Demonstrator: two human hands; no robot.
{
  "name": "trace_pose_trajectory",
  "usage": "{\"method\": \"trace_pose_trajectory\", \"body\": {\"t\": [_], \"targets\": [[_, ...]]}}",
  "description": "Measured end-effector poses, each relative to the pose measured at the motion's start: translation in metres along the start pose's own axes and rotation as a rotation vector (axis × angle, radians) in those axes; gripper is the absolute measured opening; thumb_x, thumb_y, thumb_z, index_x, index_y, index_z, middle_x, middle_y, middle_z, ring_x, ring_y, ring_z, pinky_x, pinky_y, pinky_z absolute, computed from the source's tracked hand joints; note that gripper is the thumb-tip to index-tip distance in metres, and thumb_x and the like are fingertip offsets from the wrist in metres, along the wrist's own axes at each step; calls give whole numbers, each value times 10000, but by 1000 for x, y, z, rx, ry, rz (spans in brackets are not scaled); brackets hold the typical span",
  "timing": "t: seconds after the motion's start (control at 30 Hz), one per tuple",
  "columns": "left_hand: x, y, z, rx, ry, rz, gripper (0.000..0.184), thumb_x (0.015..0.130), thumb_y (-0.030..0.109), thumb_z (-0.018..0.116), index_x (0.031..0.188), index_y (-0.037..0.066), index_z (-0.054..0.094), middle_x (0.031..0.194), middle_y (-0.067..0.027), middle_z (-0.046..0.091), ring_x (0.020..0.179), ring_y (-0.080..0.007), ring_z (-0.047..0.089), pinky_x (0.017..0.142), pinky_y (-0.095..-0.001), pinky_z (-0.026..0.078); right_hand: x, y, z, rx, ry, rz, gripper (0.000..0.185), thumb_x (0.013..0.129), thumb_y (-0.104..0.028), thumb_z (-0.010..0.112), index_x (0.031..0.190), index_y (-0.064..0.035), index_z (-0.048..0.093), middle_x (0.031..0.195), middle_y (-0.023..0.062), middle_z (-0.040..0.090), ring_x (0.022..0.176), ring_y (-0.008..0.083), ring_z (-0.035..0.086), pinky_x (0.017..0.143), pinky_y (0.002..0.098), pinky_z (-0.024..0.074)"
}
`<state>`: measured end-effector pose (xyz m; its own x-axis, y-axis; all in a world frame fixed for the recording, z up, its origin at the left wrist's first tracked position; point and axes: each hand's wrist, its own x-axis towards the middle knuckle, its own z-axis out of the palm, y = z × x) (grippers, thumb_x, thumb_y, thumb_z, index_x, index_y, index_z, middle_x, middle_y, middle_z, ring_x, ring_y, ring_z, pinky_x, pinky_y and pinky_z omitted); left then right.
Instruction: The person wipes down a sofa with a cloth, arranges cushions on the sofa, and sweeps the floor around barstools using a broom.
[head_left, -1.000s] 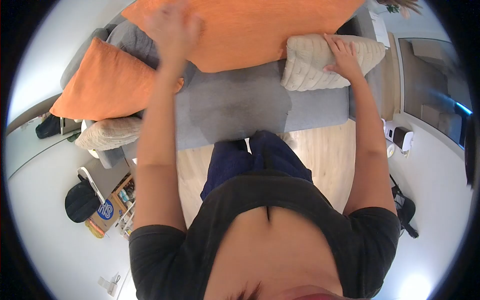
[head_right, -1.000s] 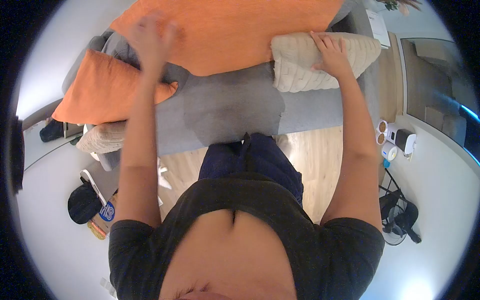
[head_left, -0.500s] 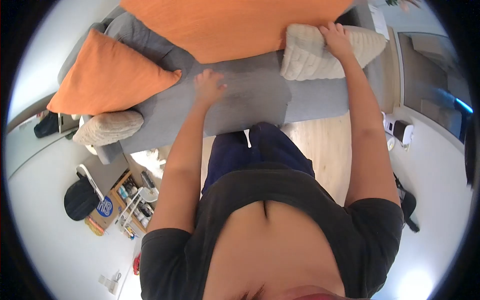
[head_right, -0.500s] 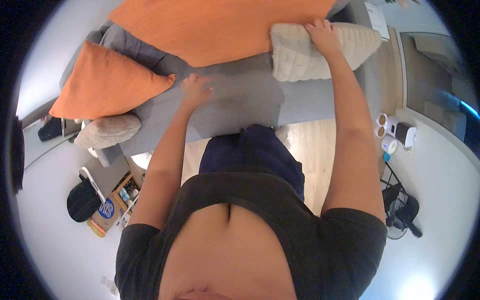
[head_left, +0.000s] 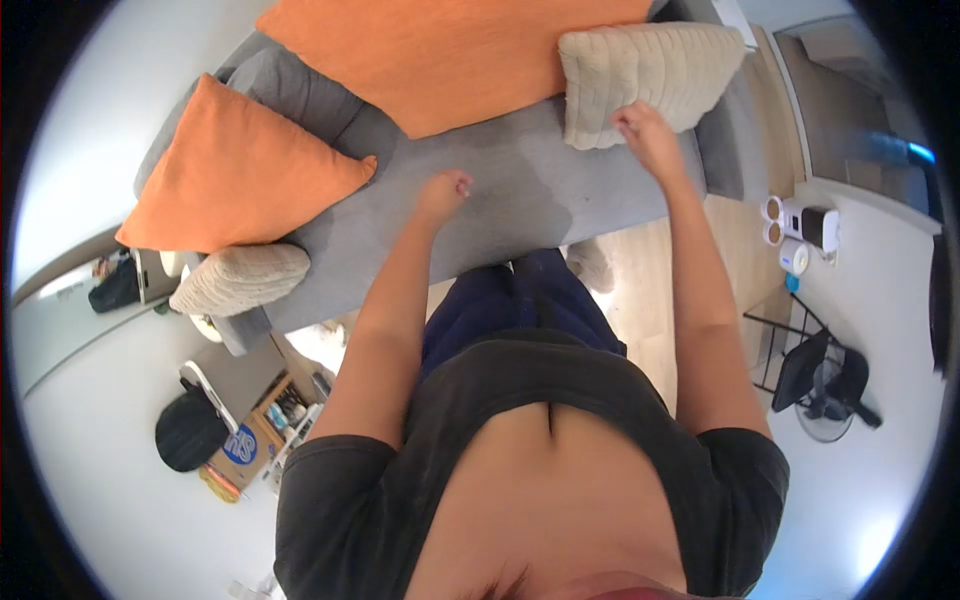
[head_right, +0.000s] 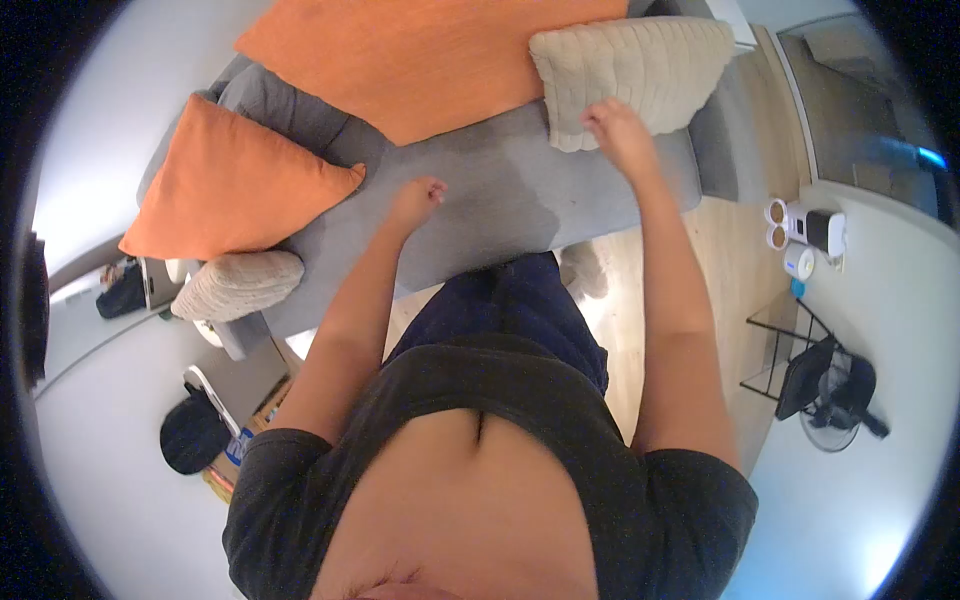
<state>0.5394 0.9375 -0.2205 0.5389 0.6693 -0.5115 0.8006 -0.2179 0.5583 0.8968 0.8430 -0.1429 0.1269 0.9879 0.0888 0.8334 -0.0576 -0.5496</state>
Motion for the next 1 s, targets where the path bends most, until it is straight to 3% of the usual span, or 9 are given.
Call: {"method": "trace_pose_trajectory", "body": {"t": [0.23, 0.3, 0.37, 0.43, 0.6, 0.77, 0.83, 0.9, 1.0], "targets": [[-16, 5, 12, 56, -50, 260, 176, 803, 220, 598, 900, 81, 644, 965, -152, 598, 887, -293, 586, 785, -384, 454, -153, -80, 57, 122, 32, 397, 219, 862, -232, 516, 908, -36, 602, 905, 166, 579, 886, 331, 545, 777, 395, 434], [-28, 0, 13, 137, -141, 329, 170, 804, 236, 604, 869, 83, 640, 1002, -140, 569, 924, -292, 563, 798, -384, 447, -197, -102, 68, 109, -118, 575, 298, 876, -297, 500, 932, -21, 598, 965, 187, 580, 905, 334, 546, 796, 393, 429], [-52, -6, 5, 148, -111, 394, 185, 800, 239, 605, 871, 71, 636, 968, -140, 568, 921, -294, 551, 798, -382, 440, -251, -117, 101, 131, -48, 627, 311, 846, -308, 546, 926, -13, 603, 931, 207, 588, 880, 344, 561, 783, 403, 436], [-70, -23, -5, 168, -78, 462, 201, 795, 243, 606, 872, 60, 631, 933, -140, 567, 917, -297, 539, 798, -379, 433, -282, -152, 109, 127, -318, 837, 301, 824, -295, 576, 934, -17, 613, 916, 208, 609, 861, 352, 579, 768, 412, 449], [-83, -69, 7, 262, -78, 477, 172, 773, 220, 633, 840, 62, 636, 914, -137, 612, 938, -286, 553, 809, -387, 447, -394, -215, 172, 187, -154, 1064, 259, 815, -250, 580, 956, -39, 627, 955, 188, 629, 887, 323, 599, 791, 406, 459], [-62, -101, 57, -49, -241, 480, 246, 807, 224, 622, 941, 19, 643, 916, -118, 658, 840, -210, 616, 764, -343, 480, -480, -292, 193, 196, 0, 1186, 301, 810, -330, 566, 900, -53, 640, 895, 176, 638, 842, 332, 601, 752, 425, 465], [-77, -69, 73, -43, -261, 502, 220, 794, 185, 634, 939, 20, 639, 909, -93, 655, 831, -196, 608, 767, -324, 480, -526, -297, 225, 212, 83, 1196, 307, 806, -352, 564, 819, -62, 663, 802, 150, 650, 755, 324, 613, 705, 432, 476], [-98, -27, 99, 57, -365, 606, 182, 774, 89, 631, 945, 27, 625, 915, -80, 639, 847, -165, 594, 776, -307, 475, -549, -321, 234, 147, 206, 1372, 296, 755, -361, 616, 821, -78, 677, 864, 137, 659, 803, 308, 621, 722, 408, 486], [-146, 17, 154, 101, -522, 757, 175, 780, -6, 571, 949, 25, 607, 849, -58, 614, 771, -141, 572, 705, -265, 467, -581, -353, 242, 256, 403, 1520, 192, 705, -223, 676, 847, -105, 625, 886, 113, 638, 848, 279, 602, 728, 399, 472]]}}
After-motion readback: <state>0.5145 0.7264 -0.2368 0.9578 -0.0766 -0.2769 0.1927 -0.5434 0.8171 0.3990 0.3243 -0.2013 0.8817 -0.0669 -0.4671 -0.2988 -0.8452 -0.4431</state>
